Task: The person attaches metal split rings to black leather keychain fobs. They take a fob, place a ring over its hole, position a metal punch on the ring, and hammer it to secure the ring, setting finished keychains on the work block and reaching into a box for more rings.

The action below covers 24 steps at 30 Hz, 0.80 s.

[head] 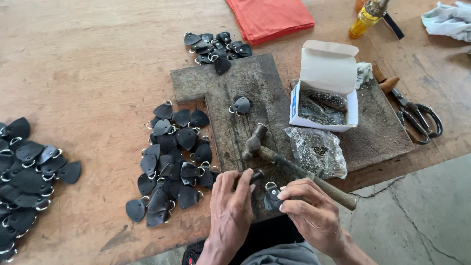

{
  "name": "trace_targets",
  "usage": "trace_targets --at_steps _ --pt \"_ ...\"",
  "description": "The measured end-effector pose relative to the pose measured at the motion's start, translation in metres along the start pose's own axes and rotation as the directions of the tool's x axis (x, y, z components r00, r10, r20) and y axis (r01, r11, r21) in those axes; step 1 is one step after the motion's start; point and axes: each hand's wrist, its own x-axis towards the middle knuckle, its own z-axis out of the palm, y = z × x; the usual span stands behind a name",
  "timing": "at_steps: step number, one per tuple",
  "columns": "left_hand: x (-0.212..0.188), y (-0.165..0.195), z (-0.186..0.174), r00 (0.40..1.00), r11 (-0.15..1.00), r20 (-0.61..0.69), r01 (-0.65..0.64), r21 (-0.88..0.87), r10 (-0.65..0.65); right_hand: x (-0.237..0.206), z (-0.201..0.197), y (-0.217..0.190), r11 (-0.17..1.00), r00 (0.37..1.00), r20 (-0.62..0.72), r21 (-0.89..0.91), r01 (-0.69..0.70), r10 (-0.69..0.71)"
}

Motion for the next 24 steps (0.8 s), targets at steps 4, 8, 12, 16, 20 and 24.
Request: trace_targets --at_steps 4,8,12,16,20,24 --pt "0.002 0.001 -0.002 0.995 0.982 -0.041 -0.1 -0.158 0.095 0.002 0.002 0.007 0.999 1.0 0.01 0.019 -0.028 0.028" --pt "0.01 -0.001 -0.008 0.968 0.955 -0.037 -0.251 -0.158 0.249 0.011 0.003 0.009 0.994 0.995 0.055 0.071 -0.084 0.081" --pt "0.02 -0.005 -0.018 0.97 0.931 0.077 -0.196 -0.308 0.23 0.03 0.0 0.006 0.982 0.977 0.123 0.046 -0.184 0.177" --pt "0.032 -0.011 -0.023 0.97 0.902 0.118 -0.147 -0.406 0.211 0.052 -0.007 0.004 0.945 0.911 0.256 -0.034 -0.325 0.323" --pt "0.043 -0.027 -0.025 0.992 0.966 0.121 0.002 -0.258 0.03 0.088 -0.007 0.021 0.834 0.803 0.281 0.017 -0.551 0.525" --pt "0.051 -0.053 -0.032 0.994 0.991 -0.008 0.11 -0.07 -0.111 0.131 0.004 0.049 0.619 0.603 0.337 0.069 -0.782 0.723"
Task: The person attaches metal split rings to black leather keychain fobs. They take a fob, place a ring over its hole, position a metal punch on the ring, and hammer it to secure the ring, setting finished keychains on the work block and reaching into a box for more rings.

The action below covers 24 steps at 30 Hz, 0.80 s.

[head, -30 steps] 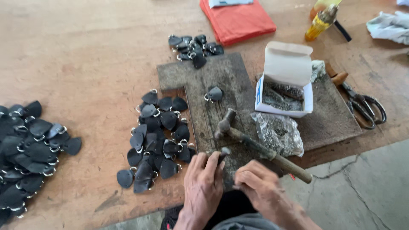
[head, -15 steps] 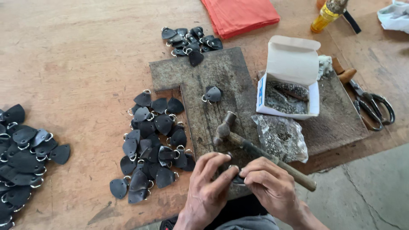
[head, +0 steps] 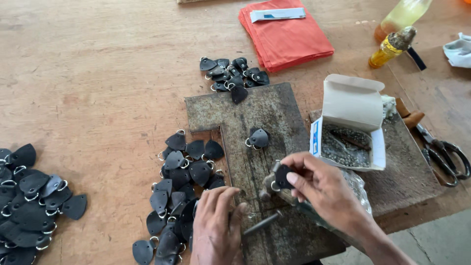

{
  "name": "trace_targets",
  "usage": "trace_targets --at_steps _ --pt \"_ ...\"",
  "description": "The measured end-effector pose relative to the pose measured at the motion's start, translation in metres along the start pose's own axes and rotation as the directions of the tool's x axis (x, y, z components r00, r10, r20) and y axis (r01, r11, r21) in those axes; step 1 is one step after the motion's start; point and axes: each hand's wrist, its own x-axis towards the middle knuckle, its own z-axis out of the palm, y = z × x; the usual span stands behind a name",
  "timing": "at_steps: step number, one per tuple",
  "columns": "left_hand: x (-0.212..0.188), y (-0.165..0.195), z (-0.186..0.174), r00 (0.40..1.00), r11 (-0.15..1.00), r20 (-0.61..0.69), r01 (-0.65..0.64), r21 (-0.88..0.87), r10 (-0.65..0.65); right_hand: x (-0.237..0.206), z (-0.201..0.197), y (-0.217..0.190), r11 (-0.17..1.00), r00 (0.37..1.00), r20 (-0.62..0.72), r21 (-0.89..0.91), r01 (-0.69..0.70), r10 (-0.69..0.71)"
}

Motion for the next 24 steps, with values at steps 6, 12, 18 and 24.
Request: trace_targets --at_steps 6,12,18,24 --pt "0.0 -0.017 -0.02 0.994 0.977 -0.047 0.105 0.183 -0.098 0.039 0.001 -0.012 0.931 0.971 -0.15 -0.343 0.125 -0.186" --pt "0.015 -0.025 -0.033 0.983 0.948 -0.068 0.18 0.264 -0.168 0.056 0.024 -0.008 0.656 0.876 0.246 -0.587 0.475 -0.415" --pt "0.036 -0.037 -0.023 0.997 0.929 -0.062 0.059 0.366 -0.039 0.077 0.021 -0.01 0.712 0.897 0.203 -0.549 0.437 -0.393" --pt "0.033 -0.036 -0.023 0.993 0.956 -0.085 0.105 0.274 -0.085 0.077 0.018 -0.024 0.74 0.935 0.139 -0.577 0.344 -0.327"
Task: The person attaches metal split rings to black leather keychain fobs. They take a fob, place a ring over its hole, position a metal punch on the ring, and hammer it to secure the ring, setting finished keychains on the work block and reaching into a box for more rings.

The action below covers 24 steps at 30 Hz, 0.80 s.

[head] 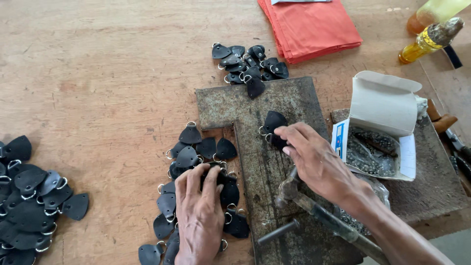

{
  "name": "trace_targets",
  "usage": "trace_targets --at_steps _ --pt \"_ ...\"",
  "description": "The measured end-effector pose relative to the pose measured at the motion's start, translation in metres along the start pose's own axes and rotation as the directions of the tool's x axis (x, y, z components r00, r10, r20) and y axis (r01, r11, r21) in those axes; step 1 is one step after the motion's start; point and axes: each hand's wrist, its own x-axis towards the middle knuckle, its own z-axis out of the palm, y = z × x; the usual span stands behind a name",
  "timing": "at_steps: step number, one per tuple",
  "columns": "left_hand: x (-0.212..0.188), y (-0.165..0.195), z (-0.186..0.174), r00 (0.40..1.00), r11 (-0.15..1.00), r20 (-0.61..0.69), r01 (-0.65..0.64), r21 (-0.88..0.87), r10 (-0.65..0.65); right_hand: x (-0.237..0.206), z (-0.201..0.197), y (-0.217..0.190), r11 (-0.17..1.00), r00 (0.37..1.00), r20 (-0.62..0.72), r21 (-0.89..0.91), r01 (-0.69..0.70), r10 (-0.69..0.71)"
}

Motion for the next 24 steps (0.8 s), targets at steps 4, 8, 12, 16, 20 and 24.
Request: trace_targets --at_steps 4,8,12,16,20,24 --pt "-0.004 0.0 -0.003 0.991 0.996 -0.118 -0.068 -0.054 0.062 -0.03 -0.024 -0.005 0.999 0.999 -0.037 -0.007 0.031 -0.032" --pt "-0.008 0.002 -0.002 0.981 0.982 -0.171 -0.119 -0.149 0.093 -0.083 -0.052 0.006 0.988 0.986 -0.079 -0.03 -0.15 0.147" --pt "-0.02 0.016 -0.001 0.994 0.968 -0.102 0.002 -0.25 -0.028 -0.128 -0.061 0.032 0.876 0.906 0.025 -0.268 -0.401 0.423" --pt "-0.032 0.036 0.011 0.998 0.825 0.015 0.064 -0.562 -0.067 -0.152 -0.043 0.062 0.827 0.877 0.061 -0.372 -0.422 0.476" --pt "-0.042 0.057 0.026 0.988 0.755 0.152 0.071 -0.652 0.039 -0.163 -0.018 0.081 0.924 0.958 -0.162 -0.27 -0.272 0.235" --pt "-0.046 0.076 0.039 0.973 0.753 0.193 0.033 -0.658 0.126 -0.171 -0.012 0.083 0.928 0.951 -0.192 -0.238 -0.286 0.243"
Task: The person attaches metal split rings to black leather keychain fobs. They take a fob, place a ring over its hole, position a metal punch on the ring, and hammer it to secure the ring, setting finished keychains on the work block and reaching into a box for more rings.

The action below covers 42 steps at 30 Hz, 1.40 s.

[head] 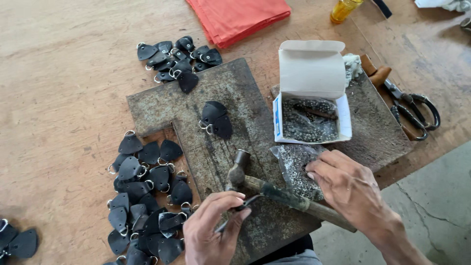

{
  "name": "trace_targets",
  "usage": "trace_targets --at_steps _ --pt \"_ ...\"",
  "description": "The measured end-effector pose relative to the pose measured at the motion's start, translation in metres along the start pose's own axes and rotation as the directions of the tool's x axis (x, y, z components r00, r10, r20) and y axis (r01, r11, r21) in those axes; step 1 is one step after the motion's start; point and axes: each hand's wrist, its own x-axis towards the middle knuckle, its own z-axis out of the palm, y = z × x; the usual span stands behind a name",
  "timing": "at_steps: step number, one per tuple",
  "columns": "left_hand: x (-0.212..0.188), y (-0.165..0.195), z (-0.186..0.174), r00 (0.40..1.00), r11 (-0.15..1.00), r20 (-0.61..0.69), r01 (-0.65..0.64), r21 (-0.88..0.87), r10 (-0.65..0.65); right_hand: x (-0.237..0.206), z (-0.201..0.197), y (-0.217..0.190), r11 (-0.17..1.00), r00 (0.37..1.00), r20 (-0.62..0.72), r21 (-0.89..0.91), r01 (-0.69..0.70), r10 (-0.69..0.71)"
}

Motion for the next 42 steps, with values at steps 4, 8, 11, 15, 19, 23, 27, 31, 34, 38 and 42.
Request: trace_targets --at_steps 4,8,11,15,19,23,27,31,34,38,42 --pt "-0.001 0.007 0.012 0.998 0.996 0.057 0.004 0.092 -0.009 0.0 -0.005 -0.001 0.998 0.999 -0.047 0.055 -0.013 0.016" --pt "-0.002 0.011 0.02 0.996 0.996 0.069 -0.053 0.071 0.048 0.0 -0.009 0.0 0.992 0.997 -0.071 0.128 0.016 -0.007" --pt "-0.003 0.013 0.023 0.99 0.995 0.1 -0.1 0.017 0.098 -0.003 -0.013 0.0 0.985 0.995 -0.092 0.159 0.062 -0.047" --pt "-0.002 0.016 0.019 0.917 0.931 0.201 -0.36 0.054 0.343 -0.009 -0.022 -0.008 0.888 0.988 0.007 0.441 0.134 -0.153" --pt "-0.001 0.021 0.017 0.834 0.871 0.278 -0.49 -0.021 0.476 -0.016 -0.037 -0.024 0.708 0.932 0.156 0.693 0.133 -0.328" --pt "-0.005 0.028 0.017 0.805 0.84 0.287 -0.543 0.002 0.52 -0.01 -0.051 -0.039 0.655 0.879 0.185 0.736 0.173 -0.44" --pt "-0.007 0.032 0.013 0.793 0.83 0.292 -0.558 0.0 0.534 -0.003 -0.062 -0.049 0.724 0.825 0.284 0.66 0.2 -0.488" --pt "-0.009 0.034 0.012 0.793 0.829 0.294 -0.559 0.002 0.534 0.0 -0.068 -0.053 0.73 0.805 0.287 0.639 0.244 -0.519" --pt "-0.013 0.035 0.012 0.811 0.845 0.288 -0.534 0.01 0.509 0.0 -0.068 -0.054 0.712 0.794 0.301 0.667 0.221 -0.528" --pt "-0.011 0.031 0.012 0.788 0.826 0.299 -0.564 0.001 0.538 0.004 -0.061 -0.052 0.659 0.786 0.311 0.736 0.157 -0.535" --pt "-0.009 0.031 0.013 0.787 0.84 0.328 -0.541 -0.041 0.523 0.015 -0.055 -0.046 0.671 0.776 0.418 0.742 0.008 -0.472"
